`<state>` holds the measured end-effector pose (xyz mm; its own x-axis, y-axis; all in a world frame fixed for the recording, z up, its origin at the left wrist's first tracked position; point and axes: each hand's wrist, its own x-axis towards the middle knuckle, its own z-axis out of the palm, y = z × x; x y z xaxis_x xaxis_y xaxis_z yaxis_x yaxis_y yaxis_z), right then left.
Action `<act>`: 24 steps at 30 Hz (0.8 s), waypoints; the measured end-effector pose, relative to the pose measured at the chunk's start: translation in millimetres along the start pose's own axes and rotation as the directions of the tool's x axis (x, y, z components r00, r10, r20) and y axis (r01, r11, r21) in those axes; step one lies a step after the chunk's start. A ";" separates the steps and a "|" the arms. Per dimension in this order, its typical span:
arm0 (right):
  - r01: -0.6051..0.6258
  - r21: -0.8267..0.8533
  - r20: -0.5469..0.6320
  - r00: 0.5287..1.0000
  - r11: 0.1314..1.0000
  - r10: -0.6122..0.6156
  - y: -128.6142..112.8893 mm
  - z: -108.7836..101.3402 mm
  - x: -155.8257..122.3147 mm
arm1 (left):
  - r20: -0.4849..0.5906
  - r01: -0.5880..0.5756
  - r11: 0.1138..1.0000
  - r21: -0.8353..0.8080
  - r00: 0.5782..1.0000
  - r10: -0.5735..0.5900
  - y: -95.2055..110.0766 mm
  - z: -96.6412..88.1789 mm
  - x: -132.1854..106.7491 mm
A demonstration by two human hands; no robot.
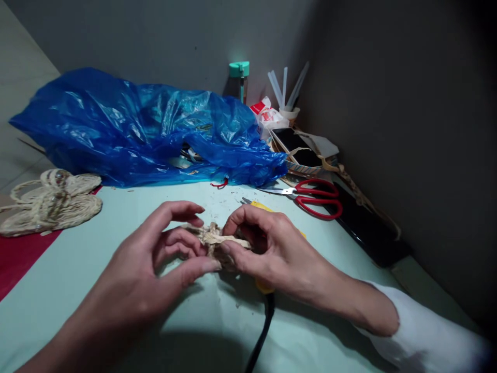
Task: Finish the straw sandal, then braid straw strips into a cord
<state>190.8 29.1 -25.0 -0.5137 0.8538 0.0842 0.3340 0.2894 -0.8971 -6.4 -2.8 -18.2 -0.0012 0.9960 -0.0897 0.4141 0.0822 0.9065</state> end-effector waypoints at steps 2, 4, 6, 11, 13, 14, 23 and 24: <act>-0.019 0.004 0.033 0.999 1.000 0.018 -1.5 0.5 0.2 | -0.042 0.004 0.998 0.058 0.999 -0.001 0.3 8.1 -3.9; -0.041 0.009 0.056 0.998 0.999 0.040 -2.9 1.2 0.4 | -0.048 -0.003 0.996 0.094 0.999 0.008 0.2 13.7 -6.6; -0.070 0.030 0.068 0.995 0.997 0.068 -4.2 1.9 0.3 | -0.045 -0.001 0.994 0.108 0.999 0.006 0.0 15.4 -7.5; -0.140 0.061 0.061 0.989 0.988 0.136 -5.4 4.8 -2.4 | -0.037 0.054 0.993 0.108 0.998 -0.051 1.0 11.8 -5.8; -0.162 0.073 0.054 0.986 0.984 0.158 -3.6 6.9 -4.8 | -0.023 0.082 0.994 0.078 0.996 -0.080 1.6 11.1 -5.7; -0.169 0.081 0.048 0.985 0.982 0.165 -2.3 8.3 -6.0 | -0.013 0.096 0.994 0.055 0.995 -0.095 1.7 11.1 -5.7; -0.149 -0.012 0.018 0.989 0.989 0.149 -2.6 11.9 -7.0 | -0.002 0.099 0.995 0.033 0.995 -0.099 1.6 12.5 -5.7; -0.151 -0.029 0.041 0.988 0.988 0.152 -4.3 10.5 -6.4 | -0.016 0.080 0.996 0.046 0.997 -0.080 1.3 13.0 -6.4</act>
<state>184.4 17.9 -26.2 -0.4886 0.8696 -0.0710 0.4308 0.1697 -0.8864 6.0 -9.5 -21.8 -0.0485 0.9867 -0.1553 0.4539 0.1603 0.8765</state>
